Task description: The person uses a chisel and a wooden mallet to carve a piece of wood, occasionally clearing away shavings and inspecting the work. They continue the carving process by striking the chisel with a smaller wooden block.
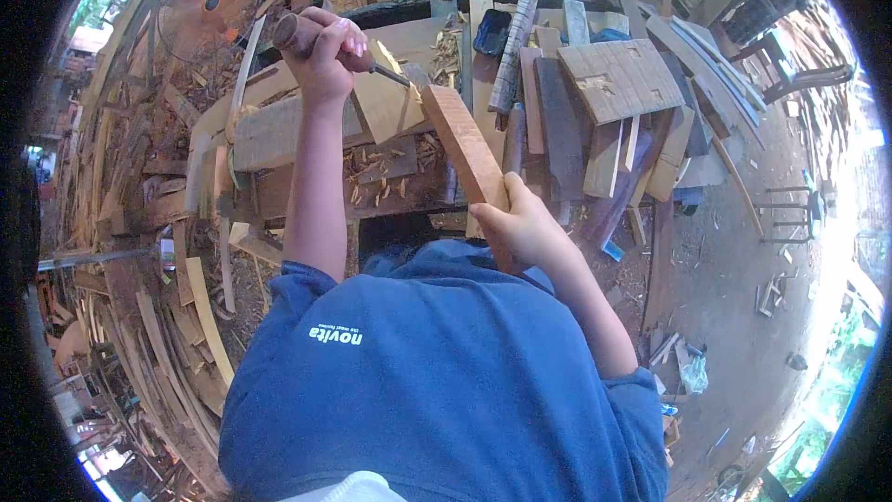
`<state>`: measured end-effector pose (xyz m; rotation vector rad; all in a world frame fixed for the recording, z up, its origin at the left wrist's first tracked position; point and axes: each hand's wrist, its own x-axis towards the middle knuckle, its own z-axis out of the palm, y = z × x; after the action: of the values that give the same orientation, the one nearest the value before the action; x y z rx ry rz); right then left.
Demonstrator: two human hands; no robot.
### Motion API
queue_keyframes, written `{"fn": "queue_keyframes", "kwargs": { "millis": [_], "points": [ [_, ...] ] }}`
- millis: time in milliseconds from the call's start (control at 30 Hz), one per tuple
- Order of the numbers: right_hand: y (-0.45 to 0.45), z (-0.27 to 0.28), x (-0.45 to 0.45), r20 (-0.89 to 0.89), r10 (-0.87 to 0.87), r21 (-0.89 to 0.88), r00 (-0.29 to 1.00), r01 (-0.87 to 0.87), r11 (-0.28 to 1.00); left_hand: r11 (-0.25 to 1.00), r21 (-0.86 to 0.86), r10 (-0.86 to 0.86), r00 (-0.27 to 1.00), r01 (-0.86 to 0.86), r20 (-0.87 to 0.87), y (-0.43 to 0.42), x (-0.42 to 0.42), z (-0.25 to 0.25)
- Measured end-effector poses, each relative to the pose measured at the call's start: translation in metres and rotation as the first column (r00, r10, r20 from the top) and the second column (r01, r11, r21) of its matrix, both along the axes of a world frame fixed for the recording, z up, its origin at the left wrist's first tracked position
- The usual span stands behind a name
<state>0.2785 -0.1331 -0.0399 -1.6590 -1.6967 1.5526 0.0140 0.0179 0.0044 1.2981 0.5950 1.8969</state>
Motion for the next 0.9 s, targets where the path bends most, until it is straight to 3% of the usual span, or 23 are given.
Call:
{"fn": "queue_keyframes", "kwargs": {
  "millis": [367,467,500,667,767,833,900],
  "points": [
    [0.001,0.000,-0.001,-0.015,0.020,-0.012,1.000,-0.020,1.000,0.998,-0.011,0.057,0.998,-0.057,-0.016,0.004,0.005,0.004],
    [0.002,-0.010,0.000,-0.019,0.035,0.068,0.999,-0.033,0.997,0.994,-0.027,0.105,0.993,-0.106,-0.049,0.005,0.007,0.006],
    [0.002,-0.003,-0.001,-0.040,-0.005,-0.015,0.999,0.004,1.000,0.994,-0.010,0.112,0.993,-0.112,-0.049,0.005,0.009,0.008],
    [0.011,0.002,-0.004,-0.099,-0.046,0.025,0.994,0.049,0.998,0.983,-0.118,0.130,0.988,-0.140,-0.087,0.004,0.017,0.016],
    [0.034,0.026,-0.008,-0.192,-0.129,0.248,0.973,0.176,0.953,0.984,-0.136,0.101,0.988,-0.117,-0.120,0.010,0.021,0.012],
    [0.051,0.079,-0.011,-0.244,-0.088,0.424,0.966,0.187,0.886,0.970,-0.104,0.191,0.957,-0.218,-0.220,0.012,0.024,0.014],
    [0.067,0.127,-0.022,-0.452,0.026,0.658,0.892,0.313,0.685,0.979,-0.127,0.133,0.969,-0.162,-0.209,0.016,0.026,0.011]
  ]
}}
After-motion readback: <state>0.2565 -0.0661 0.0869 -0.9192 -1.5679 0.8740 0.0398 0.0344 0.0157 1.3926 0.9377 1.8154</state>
